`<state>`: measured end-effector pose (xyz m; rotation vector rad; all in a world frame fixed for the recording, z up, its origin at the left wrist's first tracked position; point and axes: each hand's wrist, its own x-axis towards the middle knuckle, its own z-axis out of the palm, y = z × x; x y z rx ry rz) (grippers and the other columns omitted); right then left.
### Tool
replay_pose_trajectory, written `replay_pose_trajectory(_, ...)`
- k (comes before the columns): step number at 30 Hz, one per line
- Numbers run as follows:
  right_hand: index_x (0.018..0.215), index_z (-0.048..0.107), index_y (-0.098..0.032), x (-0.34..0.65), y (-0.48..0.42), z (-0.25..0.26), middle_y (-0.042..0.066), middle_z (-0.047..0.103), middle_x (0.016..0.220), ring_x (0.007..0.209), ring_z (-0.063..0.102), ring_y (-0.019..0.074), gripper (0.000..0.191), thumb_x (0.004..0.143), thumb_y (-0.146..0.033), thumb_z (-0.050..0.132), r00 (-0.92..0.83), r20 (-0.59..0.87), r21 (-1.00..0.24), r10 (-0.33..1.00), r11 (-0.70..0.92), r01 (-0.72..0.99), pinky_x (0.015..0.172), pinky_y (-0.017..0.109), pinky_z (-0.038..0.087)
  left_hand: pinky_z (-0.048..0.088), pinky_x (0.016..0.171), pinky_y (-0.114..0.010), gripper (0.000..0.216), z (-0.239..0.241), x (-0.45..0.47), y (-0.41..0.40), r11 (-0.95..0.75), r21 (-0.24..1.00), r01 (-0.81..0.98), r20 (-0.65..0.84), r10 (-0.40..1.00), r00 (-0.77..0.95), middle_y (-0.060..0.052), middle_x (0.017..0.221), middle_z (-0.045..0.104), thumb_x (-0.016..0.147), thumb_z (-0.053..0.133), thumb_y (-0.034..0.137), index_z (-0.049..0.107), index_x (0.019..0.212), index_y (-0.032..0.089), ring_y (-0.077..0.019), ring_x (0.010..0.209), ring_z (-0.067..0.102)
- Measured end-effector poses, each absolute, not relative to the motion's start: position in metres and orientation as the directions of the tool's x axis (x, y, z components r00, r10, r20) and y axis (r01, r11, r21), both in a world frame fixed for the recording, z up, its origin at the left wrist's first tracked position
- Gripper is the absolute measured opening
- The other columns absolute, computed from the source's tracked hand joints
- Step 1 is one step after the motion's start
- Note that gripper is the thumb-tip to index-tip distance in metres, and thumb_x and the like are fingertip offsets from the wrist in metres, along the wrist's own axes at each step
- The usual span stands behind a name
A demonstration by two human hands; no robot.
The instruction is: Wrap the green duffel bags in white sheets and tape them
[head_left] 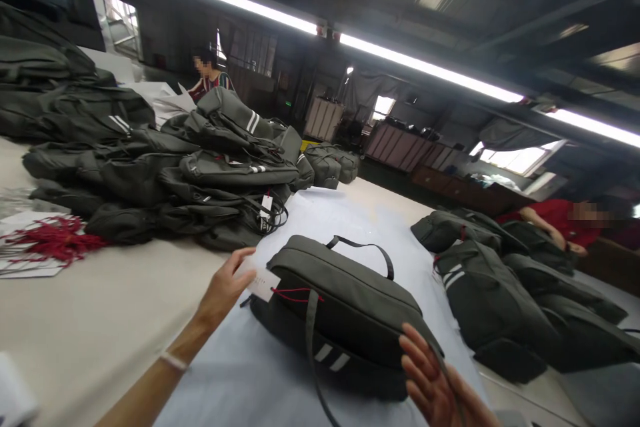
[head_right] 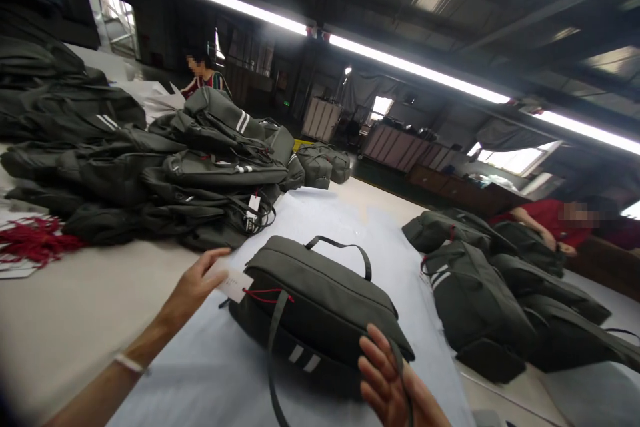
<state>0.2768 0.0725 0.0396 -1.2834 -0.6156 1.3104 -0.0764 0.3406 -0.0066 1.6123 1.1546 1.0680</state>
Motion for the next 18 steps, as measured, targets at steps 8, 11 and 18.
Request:
replay_pose_trajectory(8,0.112,0.069,-0.018,0.293,0.159,0.097,0.018,0.061,0.130,0.121,0.056,0.0365,0.079,0.083,-0.080,0.031,0.424,-0.088,-0.958,0.901,0.041,-0.285,0.107,0.058,0.038,0.035,0.111,-0.053,0.073,-0.046,-0.113,0.303,-0.626,0.532,0.569,0.447,0.779,0.439,-0.011,0.148,0.044,0.079,0.066,0.041,0.036,0.145,0.028,-0.0351,0.136,0.040)
replay_pose_trajectory(11,0.110,0.070,-0.016,0.298,0.170,0.095,0.018,0.065,0.124,0.118,0.058,0.0358,0.078,0.084,-0.079,0.032,0.434,-0.023,-0.985,0.901,0.053,-0.163,0.109,0.058,0.036,0.022,0.116,-0.059,0.094,-0.001,-0.039,0.300,-0.838,0.325,0.438,0.496,0.545,0.676,-0.010,0.156,0.031,0.074,0.072,0.028,0.019,0.152,0.030,-0.0369,0.143,0.024)
replay_pose_trajectory(18,0.146,0.039,-0.027,0.323,0.198,0.100,0.008,0.029,0.157,0.142,0.031,0.0281,0.071,0.086,-0.061,0.054,0.370,0.177,-0.910,0.912,0.009,0.414,0.117,0.049,0.027,0.049,0.083,-0.032,0.023,0.046,0.074,0.320,-0.797,0.552,0.246,0.359,0.493,0.792,-0.003,0.090,0.070,0.086,0.045,0.010,0.059,0.098,0.023,-0.0211,0.087,0.067)
